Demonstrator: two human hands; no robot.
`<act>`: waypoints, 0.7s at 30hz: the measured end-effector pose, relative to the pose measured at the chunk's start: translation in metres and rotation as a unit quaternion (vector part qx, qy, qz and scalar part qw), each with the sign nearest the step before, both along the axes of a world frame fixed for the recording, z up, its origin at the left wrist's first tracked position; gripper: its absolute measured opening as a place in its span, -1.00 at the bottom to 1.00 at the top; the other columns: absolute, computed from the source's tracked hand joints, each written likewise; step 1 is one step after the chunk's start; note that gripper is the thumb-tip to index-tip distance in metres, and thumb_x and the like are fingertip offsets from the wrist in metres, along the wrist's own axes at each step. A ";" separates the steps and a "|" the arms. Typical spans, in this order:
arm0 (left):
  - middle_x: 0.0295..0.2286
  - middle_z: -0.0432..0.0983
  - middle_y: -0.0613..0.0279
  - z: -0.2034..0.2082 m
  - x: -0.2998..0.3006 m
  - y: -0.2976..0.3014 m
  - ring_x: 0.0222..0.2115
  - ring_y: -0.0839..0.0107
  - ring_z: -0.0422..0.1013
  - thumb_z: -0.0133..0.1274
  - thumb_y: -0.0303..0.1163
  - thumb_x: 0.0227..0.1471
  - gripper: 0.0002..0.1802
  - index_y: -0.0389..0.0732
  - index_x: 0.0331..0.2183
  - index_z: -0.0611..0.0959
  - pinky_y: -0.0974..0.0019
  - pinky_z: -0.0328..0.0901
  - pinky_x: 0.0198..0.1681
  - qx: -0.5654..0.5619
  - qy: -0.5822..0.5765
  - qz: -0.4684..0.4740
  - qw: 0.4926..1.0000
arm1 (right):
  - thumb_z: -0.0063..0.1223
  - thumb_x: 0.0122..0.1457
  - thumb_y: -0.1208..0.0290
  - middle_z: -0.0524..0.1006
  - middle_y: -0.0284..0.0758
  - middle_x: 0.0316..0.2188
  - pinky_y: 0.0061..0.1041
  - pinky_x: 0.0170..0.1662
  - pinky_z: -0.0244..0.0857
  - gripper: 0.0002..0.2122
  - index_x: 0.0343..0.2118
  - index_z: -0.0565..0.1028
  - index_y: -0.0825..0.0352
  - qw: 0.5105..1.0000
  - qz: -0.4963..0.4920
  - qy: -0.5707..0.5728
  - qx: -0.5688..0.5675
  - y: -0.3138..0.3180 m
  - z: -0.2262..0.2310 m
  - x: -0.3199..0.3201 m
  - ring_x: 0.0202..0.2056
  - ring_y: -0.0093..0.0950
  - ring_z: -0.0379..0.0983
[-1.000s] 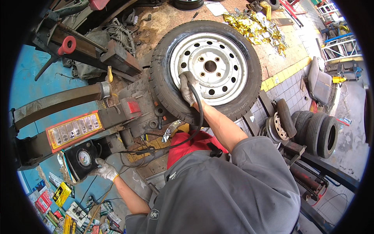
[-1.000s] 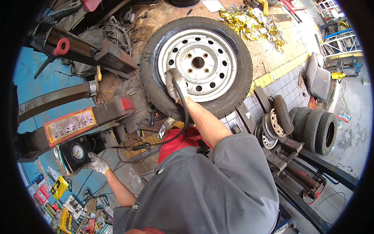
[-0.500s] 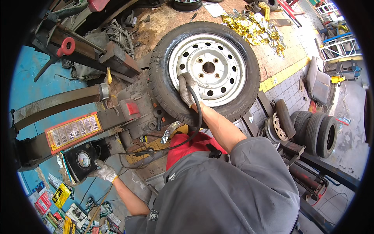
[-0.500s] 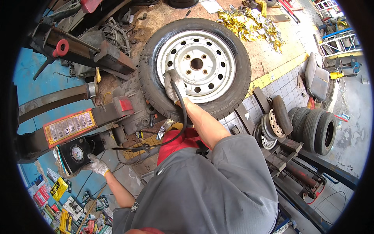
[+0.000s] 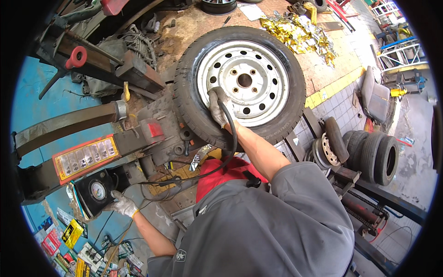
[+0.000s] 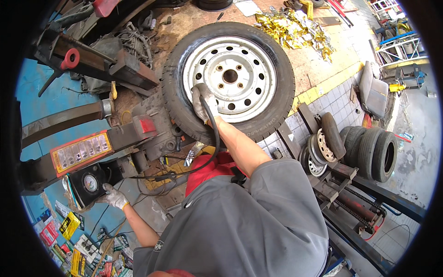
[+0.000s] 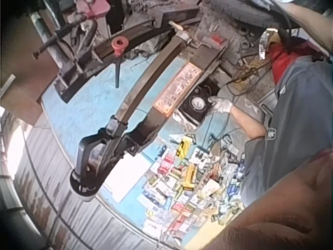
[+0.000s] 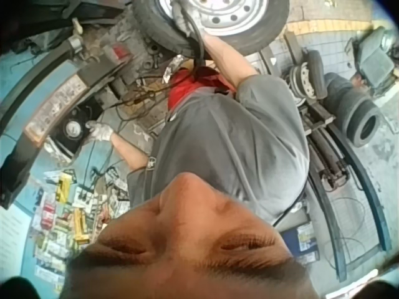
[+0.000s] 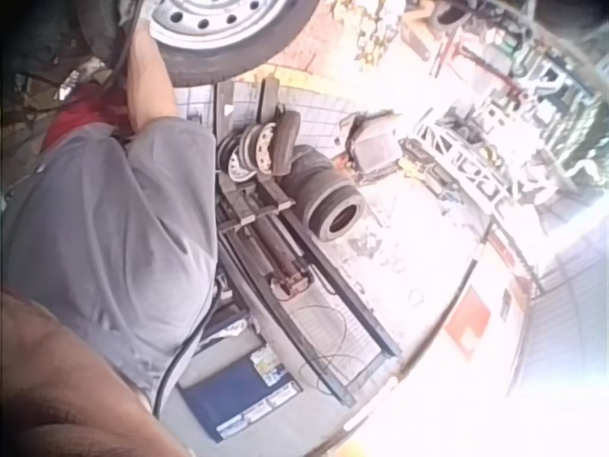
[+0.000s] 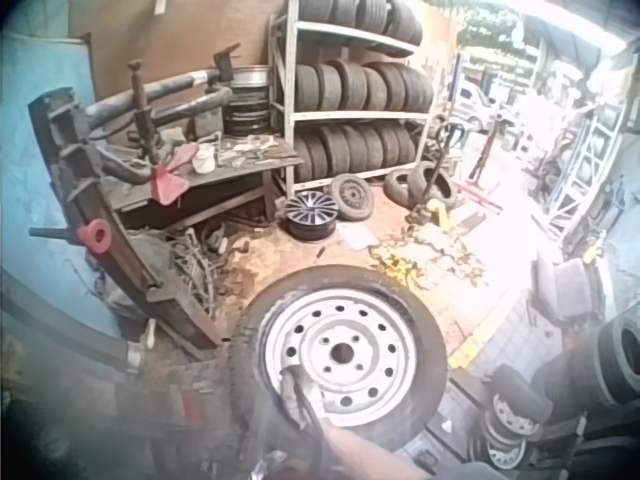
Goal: The person mounts a tire onto a rim using a tire changer machine, inflates the tire with an air hose, and then brushes the rim surface. The tire is secured on the machine throughout the process.
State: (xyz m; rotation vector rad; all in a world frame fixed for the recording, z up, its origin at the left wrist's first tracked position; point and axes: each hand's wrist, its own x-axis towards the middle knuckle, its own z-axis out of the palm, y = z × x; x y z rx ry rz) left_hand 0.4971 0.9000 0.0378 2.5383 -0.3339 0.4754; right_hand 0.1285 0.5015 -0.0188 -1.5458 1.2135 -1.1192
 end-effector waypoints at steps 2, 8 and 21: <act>0.43 -0.39 -0.60 0.001 0.003 0.005 0.49 -0.26 -0.23 -0.05 0.34 0.31 0.32 -0.61 0.42 -0.27 0.04 -0.06 0.51 0.056 0.021 0.029 0.998 | -0.04 0.46 0.32 0.51 -0.19 -0.55 -0.30 -0.37 0.34 -0.76 -0.09 0.52 0.42 0.999 -0.005 -0.018 -0.037 -0.001 -0.002 0.002 -0.50 -0.35 0.47; 0.43 -0.39 -0.59 0.007 -0.006 -0.007 0.49 -0.26 -0.23 -0.06 0.35 0.32 0.32 -0.61 0.42 -0.27 0.05 -0.07 0.52 0.015 0.004 0.013 1.000 | -0.03 0.44 0.37 0.55 -0.09 -0.48 -0.22 -0.28 0.40 -0.79 -0.11 0.53 0.43 0.995 -0.016 0.062 -0.074 -0.003 -0.007 0.000 -0.41 -0.21 0.53; 0.45 -0.35 -0.55 -0.009 0.016 0.017 0.32 -0.37 0.24 -0.05 0.40 0.28 0.36 -0.57 0.43 -0.30 -0.15 0.40 0.19 0.112 0.000 0.056 0.992 | 0.07 0.36 0.50 0.57 -0.20 -0.43 -0.33 -0.30 0.43 -0.93 -0.19 0.57 0.33 0.996 -0.034 0.004 -0.079 0.000 0.009 0.003 -0.39 -0.24 0.56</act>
